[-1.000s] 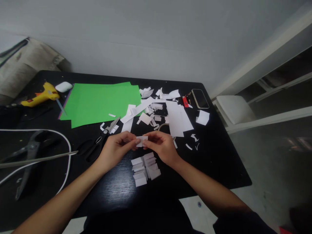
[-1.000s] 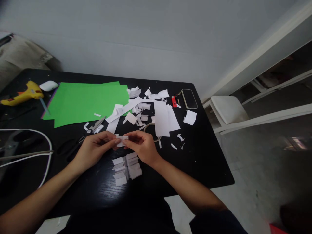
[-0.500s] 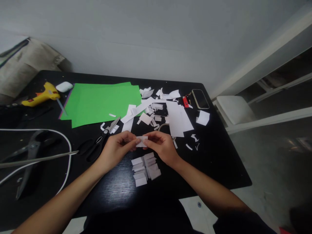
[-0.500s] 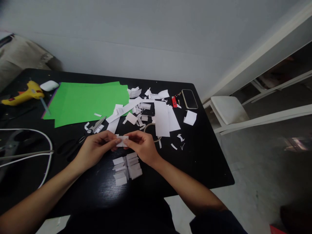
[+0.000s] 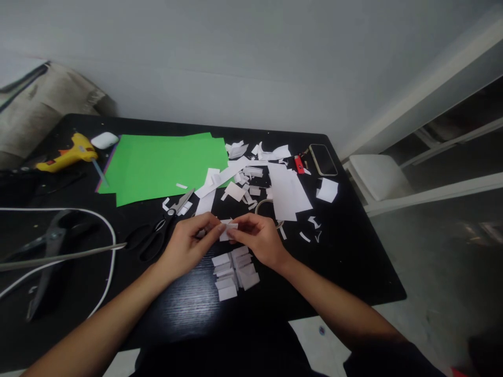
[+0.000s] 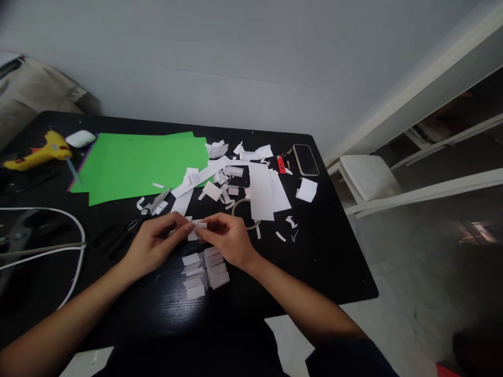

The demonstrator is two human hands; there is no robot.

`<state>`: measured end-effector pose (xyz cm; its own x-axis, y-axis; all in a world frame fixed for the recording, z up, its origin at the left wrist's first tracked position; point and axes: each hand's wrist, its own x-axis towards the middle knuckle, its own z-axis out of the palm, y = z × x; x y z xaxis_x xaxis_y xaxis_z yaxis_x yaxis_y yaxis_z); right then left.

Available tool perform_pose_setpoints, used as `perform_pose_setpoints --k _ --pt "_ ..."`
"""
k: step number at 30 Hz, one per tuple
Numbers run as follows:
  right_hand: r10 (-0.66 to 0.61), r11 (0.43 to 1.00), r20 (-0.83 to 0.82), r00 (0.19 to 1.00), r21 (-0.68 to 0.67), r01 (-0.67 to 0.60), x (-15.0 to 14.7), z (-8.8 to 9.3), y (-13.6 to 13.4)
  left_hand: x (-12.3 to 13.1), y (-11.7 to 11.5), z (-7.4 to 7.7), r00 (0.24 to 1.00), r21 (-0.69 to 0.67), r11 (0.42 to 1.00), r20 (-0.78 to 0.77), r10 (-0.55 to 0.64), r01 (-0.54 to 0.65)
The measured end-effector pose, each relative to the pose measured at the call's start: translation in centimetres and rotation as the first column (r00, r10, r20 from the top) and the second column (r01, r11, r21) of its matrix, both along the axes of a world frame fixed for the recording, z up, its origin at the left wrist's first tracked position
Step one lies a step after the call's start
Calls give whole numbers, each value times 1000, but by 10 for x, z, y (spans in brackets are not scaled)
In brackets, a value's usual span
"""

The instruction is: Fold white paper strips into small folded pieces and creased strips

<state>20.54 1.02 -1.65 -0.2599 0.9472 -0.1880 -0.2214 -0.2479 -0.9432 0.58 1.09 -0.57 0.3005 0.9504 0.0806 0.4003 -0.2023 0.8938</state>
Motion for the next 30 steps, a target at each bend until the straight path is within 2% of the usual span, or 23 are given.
perform_pose_setpoints --k 4,8,13,19,22,26,30 --pt "-7 999 -21 1000 -42 6 1 1 1 1 -1 0 1000 31 999 -19 20 -19" --pt "-40 997 -37 999 -73 37 1 -2 3 3 -2 -6 998 -28 999 47 32 -31" --pt "-48 994 -82 995 -106 39 1 -1 3 3 -1 -11 992 -10 997 104 75 -75" --pt "-38 994 -92 995 -101 29 2 1 4 2 -1 -12 995 9 999 97 37 -38" --pt "-49 995 -79 996 -90 42 1 -1 3 3 -2 -15 991 28 997 116 70 -74" --pt "-88 996 23 996 11 88 -1 -5 1 4 -2 -17 983 109 984 139 124 -139" --pt "-93 993 112 989 78 84 -4 -8 -2 6 -5 -13 993 311 943 23 117 -118"
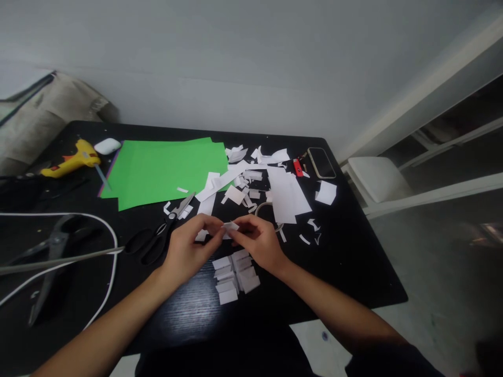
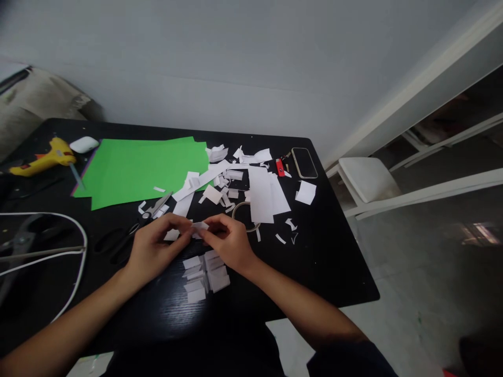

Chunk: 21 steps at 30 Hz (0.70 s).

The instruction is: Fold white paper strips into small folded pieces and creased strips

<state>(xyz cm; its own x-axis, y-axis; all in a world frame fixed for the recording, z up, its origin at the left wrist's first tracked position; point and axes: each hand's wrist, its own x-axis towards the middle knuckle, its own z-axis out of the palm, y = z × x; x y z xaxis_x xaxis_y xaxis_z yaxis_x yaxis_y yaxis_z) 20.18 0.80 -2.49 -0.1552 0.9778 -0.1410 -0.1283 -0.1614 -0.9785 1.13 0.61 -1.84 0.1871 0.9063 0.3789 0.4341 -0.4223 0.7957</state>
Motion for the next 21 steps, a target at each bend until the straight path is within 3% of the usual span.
perform_pose_setpoints --k 3,6,13,21 --pt "21 1000 -14 1000 -1 -21 -1 -1 0 1 -1 4 998 155 987 -57 -37 45" --pt "64 998 -69 996 -10 -65 1 0 1 0 -1 5 992 212 970 -67 -109 120" --pt "91 993 -223 970 -46 -104 6 6 4 -6 0 11 974 98 971 -87 -209 217" --pt "-93 995 -33 995 21 93 10 6 13 -14 13 5 952 73 990 -291 -95 121"
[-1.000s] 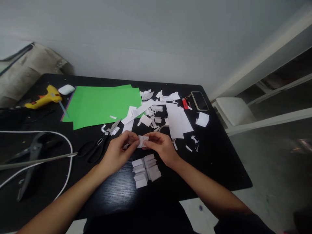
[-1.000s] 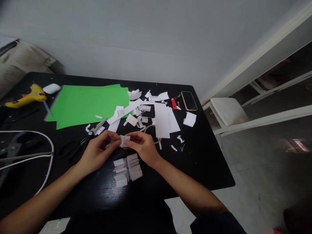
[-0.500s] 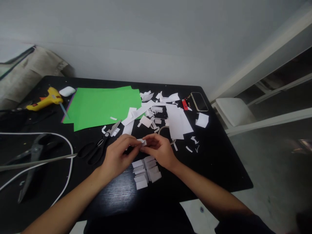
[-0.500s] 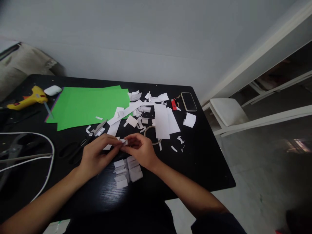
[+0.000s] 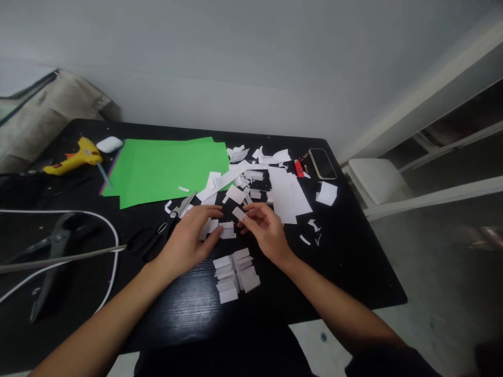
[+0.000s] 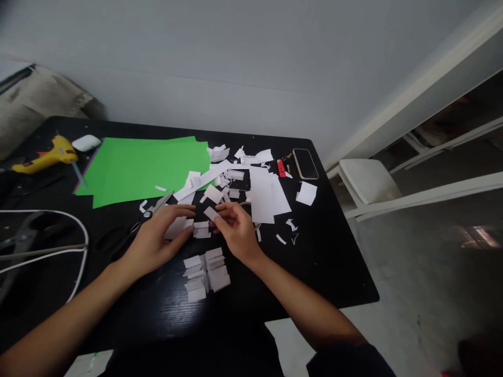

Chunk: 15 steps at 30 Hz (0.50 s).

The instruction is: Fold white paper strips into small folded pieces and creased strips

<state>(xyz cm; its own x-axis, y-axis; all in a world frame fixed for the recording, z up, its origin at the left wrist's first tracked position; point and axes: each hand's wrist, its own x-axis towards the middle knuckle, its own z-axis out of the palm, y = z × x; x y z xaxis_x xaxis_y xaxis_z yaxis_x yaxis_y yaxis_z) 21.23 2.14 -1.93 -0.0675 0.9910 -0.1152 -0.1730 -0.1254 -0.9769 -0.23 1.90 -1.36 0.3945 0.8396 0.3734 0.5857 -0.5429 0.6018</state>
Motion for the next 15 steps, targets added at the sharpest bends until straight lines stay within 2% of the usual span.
perform_pose_setpoints --k 4,7,11,15 --pt "-59 998 46 997 27 58 4 -1 4 2 1 -10 982 34 997 -179 -64 71" --pt "-67 998 42 997 24 66 4 -2 5 5 0 -15 967 11 995 -235 -97 102" --pt "-63 998 58 996 20 62 4 -2 5 5 0 -17 973 -38 993 -199 -113 108" --pt "-63 998 82 995 15 62 4 -1 4 4 3 -17 986 -26 995 -133 -103 100"
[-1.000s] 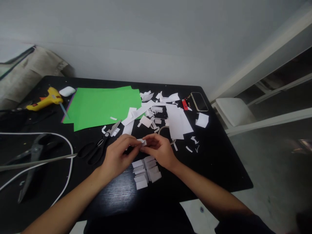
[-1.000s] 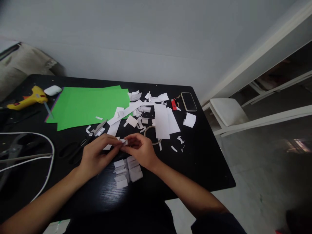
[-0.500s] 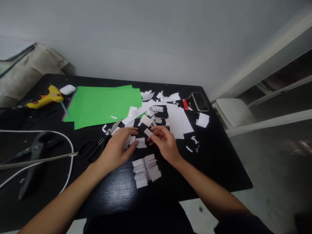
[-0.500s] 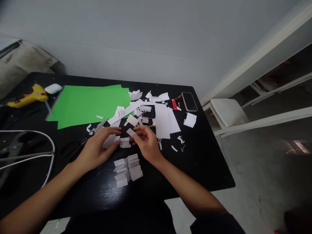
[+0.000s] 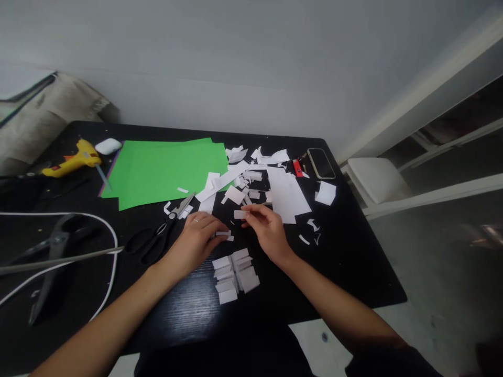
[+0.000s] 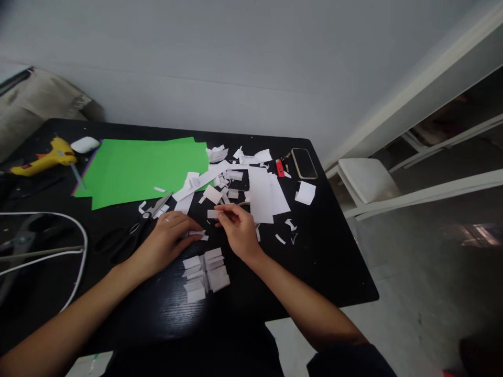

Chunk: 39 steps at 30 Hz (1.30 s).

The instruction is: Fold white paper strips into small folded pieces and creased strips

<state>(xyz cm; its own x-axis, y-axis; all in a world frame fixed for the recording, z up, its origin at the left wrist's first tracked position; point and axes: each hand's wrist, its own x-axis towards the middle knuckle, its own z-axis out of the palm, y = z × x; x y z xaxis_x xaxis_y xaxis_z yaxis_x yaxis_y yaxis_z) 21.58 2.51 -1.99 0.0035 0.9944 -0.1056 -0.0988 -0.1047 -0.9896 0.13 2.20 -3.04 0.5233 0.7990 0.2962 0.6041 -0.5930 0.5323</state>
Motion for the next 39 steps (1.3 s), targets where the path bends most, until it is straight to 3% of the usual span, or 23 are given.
perform_pose_setpoints --k 5,9,13,19,30,39 --pt "5 1000 -13 1000 -5 -5 0 -1 0 -4 1 5 985 39 997 160 64 -71" --pt "24 1000 -68 997 -15 -25 -3 -5 -2 -4 -2 12 943 -37 989 298 150 -146" --pt "113 992 -102 988 -40 -117 -6 -5 -8 -1 -6 15 919 -53 992 375 124 -113" --pt "193 977 -146 970 -62 -204 -7 0 -11 0 -5 15 933 71 993 355 65 -96" --pt "255 956 -250 934 -79 -282 -4 6 -10 1 -7 19 917 -49 997 393 75 -61" --pt "220 970 -189 957 -66 -236 -7 5 -13 0 -9 20 919 37 999 394 12 -29"
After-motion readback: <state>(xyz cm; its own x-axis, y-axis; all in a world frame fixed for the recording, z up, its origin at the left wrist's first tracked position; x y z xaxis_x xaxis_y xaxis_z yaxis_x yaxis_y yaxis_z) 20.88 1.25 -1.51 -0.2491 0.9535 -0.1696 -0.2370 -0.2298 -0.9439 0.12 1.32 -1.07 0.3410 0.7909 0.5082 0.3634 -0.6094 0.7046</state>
